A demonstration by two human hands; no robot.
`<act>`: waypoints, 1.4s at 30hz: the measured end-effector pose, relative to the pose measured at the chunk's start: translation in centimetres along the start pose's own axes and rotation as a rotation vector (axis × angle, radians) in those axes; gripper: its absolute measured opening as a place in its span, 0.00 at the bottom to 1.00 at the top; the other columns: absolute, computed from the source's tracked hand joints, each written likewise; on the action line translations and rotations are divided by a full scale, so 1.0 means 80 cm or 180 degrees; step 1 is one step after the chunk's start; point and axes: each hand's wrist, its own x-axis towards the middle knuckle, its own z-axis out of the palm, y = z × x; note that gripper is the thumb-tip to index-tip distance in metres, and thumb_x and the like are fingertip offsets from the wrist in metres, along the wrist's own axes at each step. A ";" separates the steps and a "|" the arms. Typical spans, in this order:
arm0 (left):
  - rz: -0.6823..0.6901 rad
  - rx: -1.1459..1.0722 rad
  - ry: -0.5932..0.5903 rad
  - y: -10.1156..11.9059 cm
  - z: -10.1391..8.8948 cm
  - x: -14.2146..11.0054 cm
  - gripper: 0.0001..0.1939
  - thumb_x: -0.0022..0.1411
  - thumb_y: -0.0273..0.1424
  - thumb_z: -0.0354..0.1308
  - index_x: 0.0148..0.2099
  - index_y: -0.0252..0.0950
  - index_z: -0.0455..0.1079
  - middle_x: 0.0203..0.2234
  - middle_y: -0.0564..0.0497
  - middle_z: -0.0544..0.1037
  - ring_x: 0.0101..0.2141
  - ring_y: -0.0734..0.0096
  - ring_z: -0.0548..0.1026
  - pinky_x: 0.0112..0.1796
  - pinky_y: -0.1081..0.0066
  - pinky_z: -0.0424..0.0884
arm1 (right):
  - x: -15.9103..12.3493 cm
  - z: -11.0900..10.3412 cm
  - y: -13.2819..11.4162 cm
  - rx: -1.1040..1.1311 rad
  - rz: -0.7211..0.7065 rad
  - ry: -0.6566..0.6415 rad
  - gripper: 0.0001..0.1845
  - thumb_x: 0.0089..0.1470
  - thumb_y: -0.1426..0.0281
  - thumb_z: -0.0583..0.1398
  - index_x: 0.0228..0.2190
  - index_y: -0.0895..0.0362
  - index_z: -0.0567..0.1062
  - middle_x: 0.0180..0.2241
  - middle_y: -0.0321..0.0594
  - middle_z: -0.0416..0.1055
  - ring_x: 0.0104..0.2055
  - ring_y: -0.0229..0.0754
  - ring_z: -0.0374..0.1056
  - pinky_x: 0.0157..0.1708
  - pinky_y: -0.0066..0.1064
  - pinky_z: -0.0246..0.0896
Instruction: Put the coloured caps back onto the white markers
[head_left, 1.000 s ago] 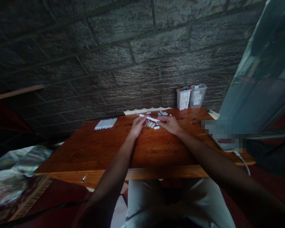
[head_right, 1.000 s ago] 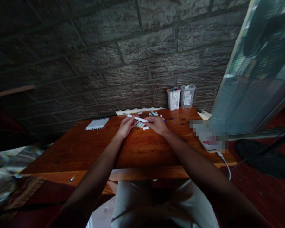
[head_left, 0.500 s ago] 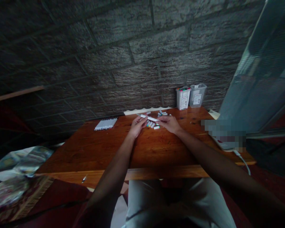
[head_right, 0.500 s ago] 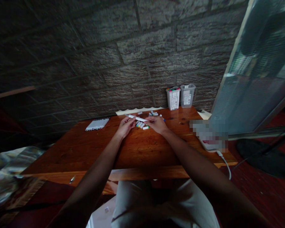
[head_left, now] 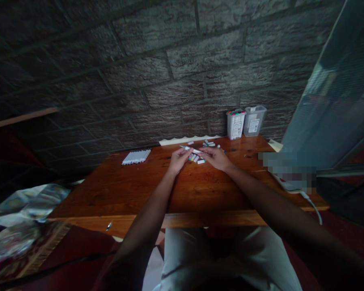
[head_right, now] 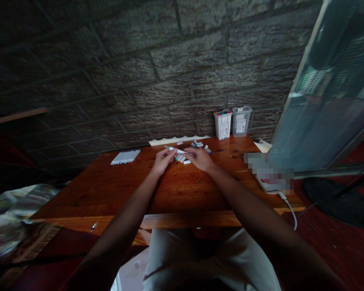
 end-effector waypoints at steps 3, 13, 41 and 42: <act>-0.0035 0.0176 0.0035 -0.001 -0.003 0.002 0.24 0.55 0.51 0.58 0.28 0.33 0.74 0.16 0.55 0.66 0.17 0.81 0.59 0.19 0.75 0.50 | 0.002 0.000 0.011 -0.0068 0.0112 0.0009 0.16 0.56 0.59 0.57 0.38 0.55 0.77 0.34 0.40 0.77 0.36 0.42 0.72 0.38 0.34 0.65; 0.0232 0.0693 0.0808 -0.009 -0.010 0.010 0.28 0.60 0.52 0.50 0.32 0.32 0.76 0.12 0.57 0.63 0.16 0.78 0.60 0.22 0.73 0.56 | 0.013 -0.020 0.007 0.0217 0.0468 0.0802 0.25 0.59 0.51 0.49 0.40 0.57 0.73 0.28 0.36 0.70 0.30 0.38 0.65 0.31 0.28 0.61; 0.0572 0.1622 0.0992 -0.008 -0.010 0.002 0.21 0.63 0.44 0.50 0.33 0.34 0.78 0.18 0.51 0.74 0.25 0.69 0.73 0.27 0.73 0.62 | 0.007 -0.022 0.024 -0.0242 0.1133 0.0622 0.28 0.51 0.46 0.54 0.26 0.58 0.77 0.22 0.35 0.70 0.26 0.37 0.63 0.27 0.28 0.56; 0.0567 0.1602 0.0989 -0.008 -0.010 0.002 0.21 0.63 0.44 0.50 0.33 0.34 0.78 0.18 0.51 0.75 0.26 0.69 0.73 0.28 0.73 0.63 | 0.008 -0.021 0.025 -0.0165 0.1100 0.0659 0.27 0.52 0.47 0.55 0.27 0.58 0.77 0.23 0.36 0.70 0.26 0.37 0.64 0.28 0.28 0.57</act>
